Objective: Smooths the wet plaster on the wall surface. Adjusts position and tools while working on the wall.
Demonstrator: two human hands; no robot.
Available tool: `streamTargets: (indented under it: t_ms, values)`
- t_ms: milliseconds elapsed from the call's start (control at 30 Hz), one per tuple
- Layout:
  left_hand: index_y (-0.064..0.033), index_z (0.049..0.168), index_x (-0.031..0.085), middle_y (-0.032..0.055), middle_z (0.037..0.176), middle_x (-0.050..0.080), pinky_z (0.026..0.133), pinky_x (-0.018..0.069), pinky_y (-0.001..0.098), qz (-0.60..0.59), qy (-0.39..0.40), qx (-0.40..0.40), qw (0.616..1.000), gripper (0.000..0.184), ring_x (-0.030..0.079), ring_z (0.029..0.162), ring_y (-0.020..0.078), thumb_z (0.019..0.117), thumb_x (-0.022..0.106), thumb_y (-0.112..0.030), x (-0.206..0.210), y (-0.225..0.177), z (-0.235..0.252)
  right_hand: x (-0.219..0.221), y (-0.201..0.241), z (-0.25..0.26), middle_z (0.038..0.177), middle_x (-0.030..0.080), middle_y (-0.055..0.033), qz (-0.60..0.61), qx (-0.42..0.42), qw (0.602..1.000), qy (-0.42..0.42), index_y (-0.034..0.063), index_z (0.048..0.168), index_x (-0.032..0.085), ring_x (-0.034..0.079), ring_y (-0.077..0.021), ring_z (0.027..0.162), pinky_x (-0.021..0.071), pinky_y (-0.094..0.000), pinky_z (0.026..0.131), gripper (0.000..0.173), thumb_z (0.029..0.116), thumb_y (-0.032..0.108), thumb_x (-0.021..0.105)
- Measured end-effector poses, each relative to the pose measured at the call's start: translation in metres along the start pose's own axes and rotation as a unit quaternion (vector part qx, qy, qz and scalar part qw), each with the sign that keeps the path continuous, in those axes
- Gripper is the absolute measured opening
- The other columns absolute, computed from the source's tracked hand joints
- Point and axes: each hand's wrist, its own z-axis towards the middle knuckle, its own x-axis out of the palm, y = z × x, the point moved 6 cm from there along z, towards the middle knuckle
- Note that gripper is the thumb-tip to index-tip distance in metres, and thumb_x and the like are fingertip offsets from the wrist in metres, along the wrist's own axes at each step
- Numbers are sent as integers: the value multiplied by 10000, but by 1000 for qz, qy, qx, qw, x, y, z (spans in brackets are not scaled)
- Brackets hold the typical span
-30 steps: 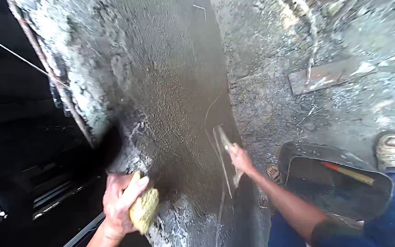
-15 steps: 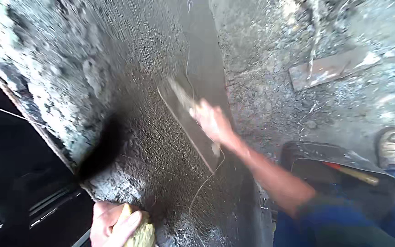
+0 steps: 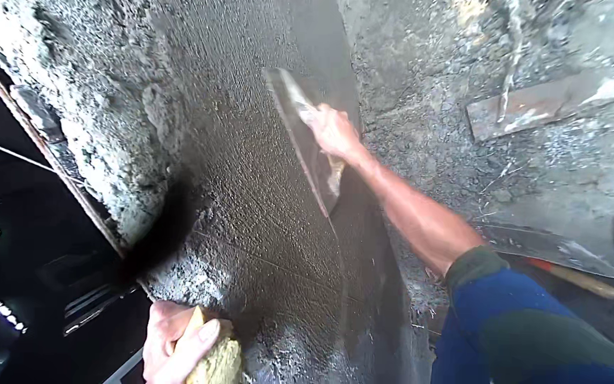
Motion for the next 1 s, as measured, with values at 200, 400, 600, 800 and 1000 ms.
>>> streamTargets:
  t_ms: [200, 400, 600, 800, 1000]
  values:
    - [-253, 1255, 534, -8, 919, 476, 839, 398, 283, 34, 2, 8, 999, 369, 496, 850, 108, 951, 579, -457, 2, -2, 1, 34, -16, -201, 761, 660, -85, 17, -60, 998, 4, 132, 1200, 626, 682, -282, 707, 570, -520, 641, 523, 1020, 606, 499]
    - [-244, 1241, 526, -15, 914, 465, 845, 385, 262, 37, 2, 18, 999, 358, 488, 852, 92, 955, 568, -456, 3, -3, 1, 68, -207, -164, 1125, 696, -237, -27, 209, 974, 79, 60, 1363, 570, 694, -410, 1051, 547, -611, 908, 618, 1063, 575, 406]
    - [-236, 1313, 512, -6, 974, 495, 865, 396, 259, 26, -5, 30, 999, 446, 507, 900, 96, 931, 596, -450, 3, -3, 1, 27, -67, -82, 982, 703, -213, 12, 55, 998, 21, 95, 1265, 612, 716, -398, 889, 576, -625, 772, 578, 1040, 604, 456]
    - [-233, 1404, 475, 41, 1069, 552, 902, 435, 325, 25, -6, 45, 999, 613, 548, 973, 167, 873, 632, -497, 2, -1, -2, 25, 38, -214, 752, 637, -70, 49, -108, 993, 12, 160, 1169, 608, 670, -271, 696, 565, -512, 607, 500, 1015, 623, 498]
    - [-227, 1392, 483, 38, 1061, 549, 904, 428, 315, 26, -1, 38, 999, 588, 544, 970, 155, 887, 618, -495, 2, -1, -3, 70, -162, -246, 1008, 707, -218, -22, 111, 990, 89, 68, 1364, 565, 705, -407, 954, 559, -614, 828, 600, 1049, 568, 461]
